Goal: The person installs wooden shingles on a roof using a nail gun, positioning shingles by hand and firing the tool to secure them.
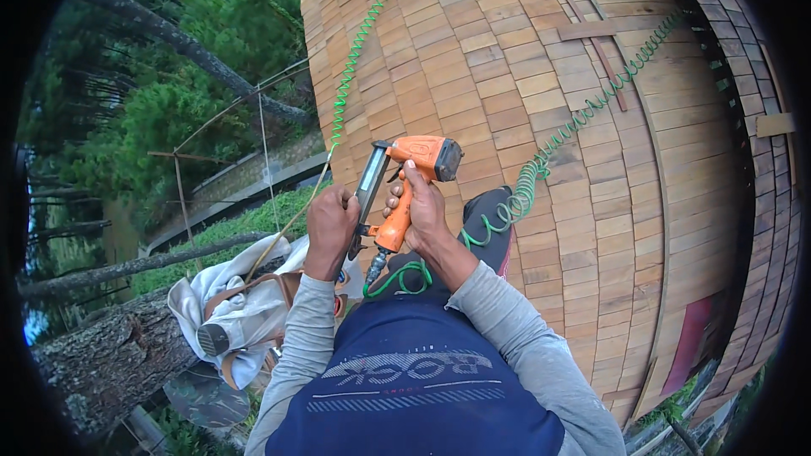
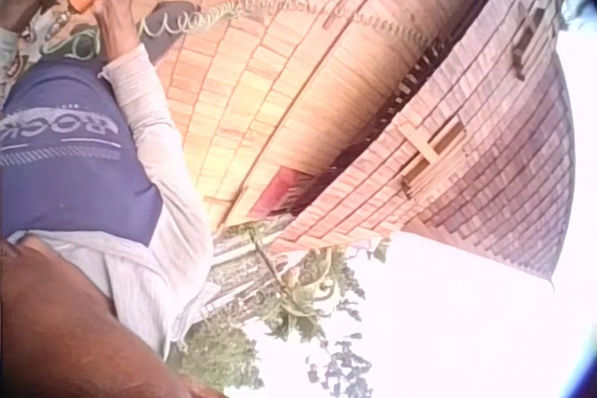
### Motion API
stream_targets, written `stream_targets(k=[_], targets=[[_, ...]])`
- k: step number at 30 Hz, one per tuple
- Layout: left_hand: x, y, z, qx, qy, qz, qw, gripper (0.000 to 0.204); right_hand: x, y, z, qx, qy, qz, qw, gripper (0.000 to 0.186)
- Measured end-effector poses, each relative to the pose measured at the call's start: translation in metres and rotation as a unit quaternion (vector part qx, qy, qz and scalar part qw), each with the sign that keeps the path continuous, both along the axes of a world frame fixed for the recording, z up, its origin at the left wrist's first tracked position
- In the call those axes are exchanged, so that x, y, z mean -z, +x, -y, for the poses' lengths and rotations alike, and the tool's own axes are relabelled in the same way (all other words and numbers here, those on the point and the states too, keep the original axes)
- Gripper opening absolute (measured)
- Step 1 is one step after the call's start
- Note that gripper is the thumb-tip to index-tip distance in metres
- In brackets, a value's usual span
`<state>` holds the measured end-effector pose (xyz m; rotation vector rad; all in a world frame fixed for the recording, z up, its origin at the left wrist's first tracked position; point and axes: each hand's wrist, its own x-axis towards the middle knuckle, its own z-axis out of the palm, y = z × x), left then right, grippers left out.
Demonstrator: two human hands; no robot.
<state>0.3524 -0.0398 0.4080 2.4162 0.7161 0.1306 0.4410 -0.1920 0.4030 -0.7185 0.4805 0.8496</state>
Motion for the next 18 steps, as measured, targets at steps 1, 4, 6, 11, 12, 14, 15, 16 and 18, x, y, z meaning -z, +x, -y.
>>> stream_targets(k=[1, 4, 6, 11, 12, 14, 15, 16, 18], targets=[[0.001, -0.001, -0.001, 0.0, -0.02, 0.0, 1.0, 0.015, 0.0, 0.0, 0.0, -0.004, 0.001, -0.002, 1.0, 0.036], [0.004, -0.008, -0.013, -0.013, -0.138, -0.008, 0.99, 0.017, -0.002, -0.004, -0.002, -0.016, 0.002, 0.002, 1.0, 0.037], [0.015, -0.01, -0.025, -0.023, -0.217, -0.007, 0.976, 0.02, 0.0, -0.006, -0.001, -0.011, 0.011, 0.004, 1.0, 0.037], [0.032, -0.018, -0.043, -0.037, -0.345, -0.018, 0.938, 0.034, 0.004, -0.007, 0.004, -0.011, 0.036, -0.012, 0.999, 0.037], [0.035, -0.019, -0.044, -0.043, -0.379, -0.025, 0.924, 0.036, 0.004, -0.008, 0.004, -0.018, 0.032, -0.02, 0.999, 0.037], [0.04, -0.021, -0.048, -0.047, -0.398, -0.044, 0.915, 0.04, 0.004, -0.011, 0.004, -0.03, 0.025, -0.035, 0.999, 0.037], [0.039, -0.02, -0.047, -0.052, -0.411, -0.059, 0.908, 0.041, 0.008, -0.012, 0.006, -0.032, 0.019, -0.037, 0.999, 0.037], [0.039, -0.019, -0.045, -0.057, -0.424, -0.075, 0.901, 0.042, 0.012, -0.011, 0.009, -0.029, 0.025, -0.042, 0.998, 0.038], [0.047, -0.02, -0.042, -0.023, -0.378, -0.065, 0.923, 0.044, 0.018, -0.01, 0.014, -0.027, 0.039, -0.054, 0.997, 0.041]])
